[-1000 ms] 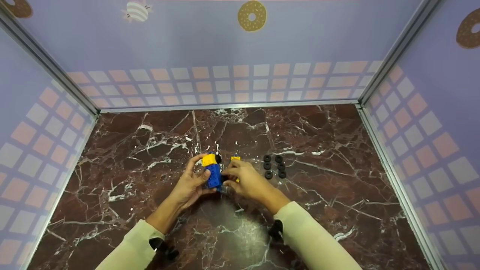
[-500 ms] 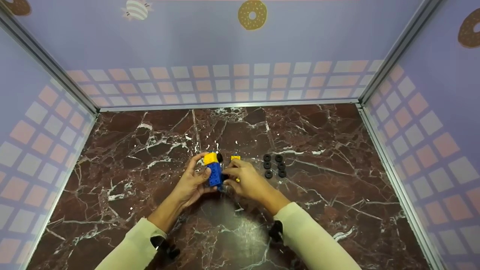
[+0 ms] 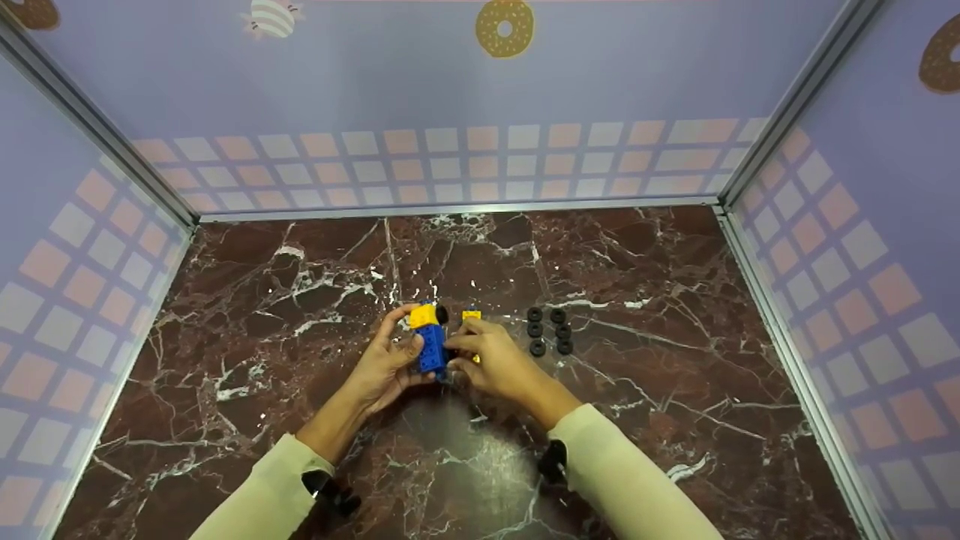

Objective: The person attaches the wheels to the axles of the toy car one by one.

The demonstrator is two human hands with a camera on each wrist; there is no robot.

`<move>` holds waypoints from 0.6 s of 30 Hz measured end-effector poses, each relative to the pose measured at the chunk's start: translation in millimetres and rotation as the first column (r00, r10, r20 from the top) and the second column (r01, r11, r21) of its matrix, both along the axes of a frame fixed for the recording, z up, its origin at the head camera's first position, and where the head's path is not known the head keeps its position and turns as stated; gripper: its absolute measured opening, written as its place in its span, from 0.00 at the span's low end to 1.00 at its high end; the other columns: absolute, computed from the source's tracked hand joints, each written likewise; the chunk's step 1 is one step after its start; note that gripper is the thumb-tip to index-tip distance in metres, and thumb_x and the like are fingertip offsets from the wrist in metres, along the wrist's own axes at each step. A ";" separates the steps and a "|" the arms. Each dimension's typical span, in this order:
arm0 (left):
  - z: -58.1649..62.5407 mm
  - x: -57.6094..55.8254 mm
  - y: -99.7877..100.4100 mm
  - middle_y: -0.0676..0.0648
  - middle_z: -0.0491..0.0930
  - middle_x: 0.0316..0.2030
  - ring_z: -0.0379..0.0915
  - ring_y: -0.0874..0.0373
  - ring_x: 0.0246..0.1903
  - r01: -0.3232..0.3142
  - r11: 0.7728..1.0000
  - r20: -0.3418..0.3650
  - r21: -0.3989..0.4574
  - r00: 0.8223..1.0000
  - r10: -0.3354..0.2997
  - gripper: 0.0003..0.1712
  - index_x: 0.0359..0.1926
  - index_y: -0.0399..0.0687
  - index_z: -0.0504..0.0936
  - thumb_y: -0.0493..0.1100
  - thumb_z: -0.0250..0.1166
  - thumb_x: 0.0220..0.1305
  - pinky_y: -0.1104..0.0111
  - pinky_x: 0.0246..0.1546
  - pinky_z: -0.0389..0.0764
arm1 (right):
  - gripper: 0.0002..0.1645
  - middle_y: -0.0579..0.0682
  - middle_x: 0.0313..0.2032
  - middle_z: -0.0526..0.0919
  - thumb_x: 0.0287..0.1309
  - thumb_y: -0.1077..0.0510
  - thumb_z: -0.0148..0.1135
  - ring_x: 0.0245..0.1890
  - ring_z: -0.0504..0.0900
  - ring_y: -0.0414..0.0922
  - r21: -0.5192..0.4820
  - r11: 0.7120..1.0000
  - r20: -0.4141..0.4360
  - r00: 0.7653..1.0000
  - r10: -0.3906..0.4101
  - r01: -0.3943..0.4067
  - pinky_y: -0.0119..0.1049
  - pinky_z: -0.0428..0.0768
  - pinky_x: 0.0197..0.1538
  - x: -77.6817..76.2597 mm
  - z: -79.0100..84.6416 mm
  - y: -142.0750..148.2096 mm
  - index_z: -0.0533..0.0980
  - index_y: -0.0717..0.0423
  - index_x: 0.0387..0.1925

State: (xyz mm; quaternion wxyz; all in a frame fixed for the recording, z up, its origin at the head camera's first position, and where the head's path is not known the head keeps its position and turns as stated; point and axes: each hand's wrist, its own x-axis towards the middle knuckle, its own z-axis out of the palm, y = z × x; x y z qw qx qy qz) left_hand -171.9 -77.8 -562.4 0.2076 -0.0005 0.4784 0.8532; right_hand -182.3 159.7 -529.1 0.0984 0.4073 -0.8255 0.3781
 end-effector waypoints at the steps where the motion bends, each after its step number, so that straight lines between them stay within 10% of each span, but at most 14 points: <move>1: 0.0 -0.1 0.1 0.35 0.80 0.61 0.88 0.43 0.49 0.000 1.000 0.001 -0.002 1.000 0.000 0.42 0.81 0.60 0.60 0.47 0.69 0.74 0.60 0.39 0.95 | 0.19 0.57 0.40 0.87 0.55 0.70 0.83 0.37 0.88 0.50 -0.006 1.000 0.000 1.000 0.000 0.000 0.38 0.93 0.40 0.0 -0.1 0.1 0.90 0.65 0.49; 18: 1.3 -3.4 -0.7 0.34 0.77 0.64 0.85 0.43 0.52 0.004 1.000 0.038 -0.025 0.999 -0.003 0.41 0.86 0.64 0.59 0.43 0.66 0.81 0.61 0.40 0.94 | 0.19 0.57 0.41 0.88 0.58 0.68 0.82 0.36 0.88 0.51 0.007 1.000 0.008 1.000 -0.005 0.005 0.41 0.93 0.39 -2.3 -0.9 -1.0 0.90 0.64 0.51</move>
